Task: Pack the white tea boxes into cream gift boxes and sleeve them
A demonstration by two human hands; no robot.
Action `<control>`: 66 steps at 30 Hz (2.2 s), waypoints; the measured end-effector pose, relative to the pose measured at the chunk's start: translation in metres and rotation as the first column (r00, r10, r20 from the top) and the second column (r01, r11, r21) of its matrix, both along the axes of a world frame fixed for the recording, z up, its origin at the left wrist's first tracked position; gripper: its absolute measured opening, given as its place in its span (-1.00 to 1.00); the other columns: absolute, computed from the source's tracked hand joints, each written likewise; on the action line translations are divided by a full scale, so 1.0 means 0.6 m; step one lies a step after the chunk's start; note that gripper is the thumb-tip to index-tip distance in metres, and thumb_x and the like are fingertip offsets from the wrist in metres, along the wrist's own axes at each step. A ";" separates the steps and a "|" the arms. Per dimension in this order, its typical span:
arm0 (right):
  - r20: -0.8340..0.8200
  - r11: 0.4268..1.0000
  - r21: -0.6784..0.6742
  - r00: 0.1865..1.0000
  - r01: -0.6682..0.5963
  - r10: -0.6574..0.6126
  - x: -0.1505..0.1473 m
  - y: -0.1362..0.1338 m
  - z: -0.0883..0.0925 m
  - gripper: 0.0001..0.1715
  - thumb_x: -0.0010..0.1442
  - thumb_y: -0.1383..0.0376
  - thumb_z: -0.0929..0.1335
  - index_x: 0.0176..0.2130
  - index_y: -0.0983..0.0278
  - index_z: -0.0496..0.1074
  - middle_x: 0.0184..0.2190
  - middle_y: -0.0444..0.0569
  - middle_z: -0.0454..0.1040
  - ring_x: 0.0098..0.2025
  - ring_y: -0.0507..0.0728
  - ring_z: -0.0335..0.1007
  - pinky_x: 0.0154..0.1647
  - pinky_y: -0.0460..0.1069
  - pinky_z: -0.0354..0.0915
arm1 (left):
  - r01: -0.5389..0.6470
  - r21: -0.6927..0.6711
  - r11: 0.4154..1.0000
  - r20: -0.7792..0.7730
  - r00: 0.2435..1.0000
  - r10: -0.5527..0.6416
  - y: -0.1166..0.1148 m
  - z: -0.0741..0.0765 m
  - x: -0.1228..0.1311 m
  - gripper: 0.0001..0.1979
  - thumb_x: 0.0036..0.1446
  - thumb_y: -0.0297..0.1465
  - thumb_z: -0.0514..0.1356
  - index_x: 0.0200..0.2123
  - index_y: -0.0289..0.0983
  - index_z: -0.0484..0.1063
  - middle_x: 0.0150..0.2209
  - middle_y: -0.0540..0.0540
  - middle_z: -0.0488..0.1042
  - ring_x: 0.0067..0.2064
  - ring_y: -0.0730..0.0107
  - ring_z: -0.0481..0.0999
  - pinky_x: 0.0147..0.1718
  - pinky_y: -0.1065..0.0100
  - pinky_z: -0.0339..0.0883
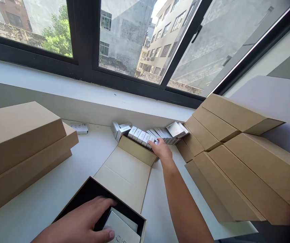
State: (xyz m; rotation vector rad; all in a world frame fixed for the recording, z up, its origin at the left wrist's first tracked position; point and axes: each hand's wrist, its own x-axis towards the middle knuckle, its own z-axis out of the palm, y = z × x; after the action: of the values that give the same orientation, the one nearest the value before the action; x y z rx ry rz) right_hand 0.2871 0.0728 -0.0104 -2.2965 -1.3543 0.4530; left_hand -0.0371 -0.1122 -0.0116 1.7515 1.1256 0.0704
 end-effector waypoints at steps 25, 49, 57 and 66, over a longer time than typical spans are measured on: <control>-0.342 0.911 0.397 0.939 0.111 0.035 0.130 -0.106 -0.020 -0.35 -0.20 0.03 0.47 -0.11 0.24 0.40 -0.32 -0.06 0.49 -0.42 0.09 0.33 -0.46 -0.03 0.27 | -0.058 0.058 0.997 0.176 0.983 0.047 -0.004 0.021 0.006 -0.54 0.27 -0.11 0.12 0.18 -0.08 0.42 0.22 -0.07 0.44 0.24 0.13 0.40 0.24 0.17 0.28; -0.612 0.607 0.574 0.204 -0.549 0.764 -0.156 -0.246 0.103 -0.48 0.14 0.31 0.52 0.05 0.01 0.39 -0.06 -0.12 0.49 -0.17 0.11 0.55 -0.28 0.04 0.60 | -0.712 -0.283 0.642 0.815 0.175 0.553 0.003 0.044 -0.006 -0.61 0.20 -0.08 0.25 -0.07 -0.25 0.51 -0.06 -0.19 0.59 -0.06 0.10 0.58 -0.22 0.31 0.50; -0.628 0.699 0.648 0.307 -0.302 0.715 -0.220 -0.262 0.060 -0.76 0.28 0.19 0.43 -0.05 0.08 0.41 -0.13 -0.12 0.50 -0.29 0.01 0.50 -0.42 -0.11 0.45 | -0.694 -0.304 0.652 0.677 0.324 0.660 -0.003 0.083 -0.014 -0.50 0.16 -0.06 0.26 0.09 -0.18 0.41 -0.23 -0.06 0.59 -0.26 0.29 0.55 -0.36 0.41 0.42; -0.793 0.856 0.433 0.332 -0.282 0.511 -0.279 -0.325 0.024 -0.60 0.40 -0.08 0.22 -0.03 0.14 0.33 -0.12 -0.05 0.44 -0.09 0.12 0.39 -0.03 0.06 0.37 | -0.542 -0.170 0.823 0.426 0.712 0.558 0.008 0.048 -0.068 -0.58 0.16 0.02 0.21 -0.14 -0.20 0.43 -0.24 -0.03 0.50 -0.19 0.23 0.47 -0.26 0.35 0.34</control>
State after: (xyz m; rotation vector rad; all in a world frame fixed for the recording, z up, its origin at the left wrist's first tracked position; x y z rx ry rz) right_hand 0.1200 -0.1222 0.0041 -1.0766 -1.2262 1.3796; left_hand -0.0777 -0.1071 0.0170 1.2106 1.2364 0.7957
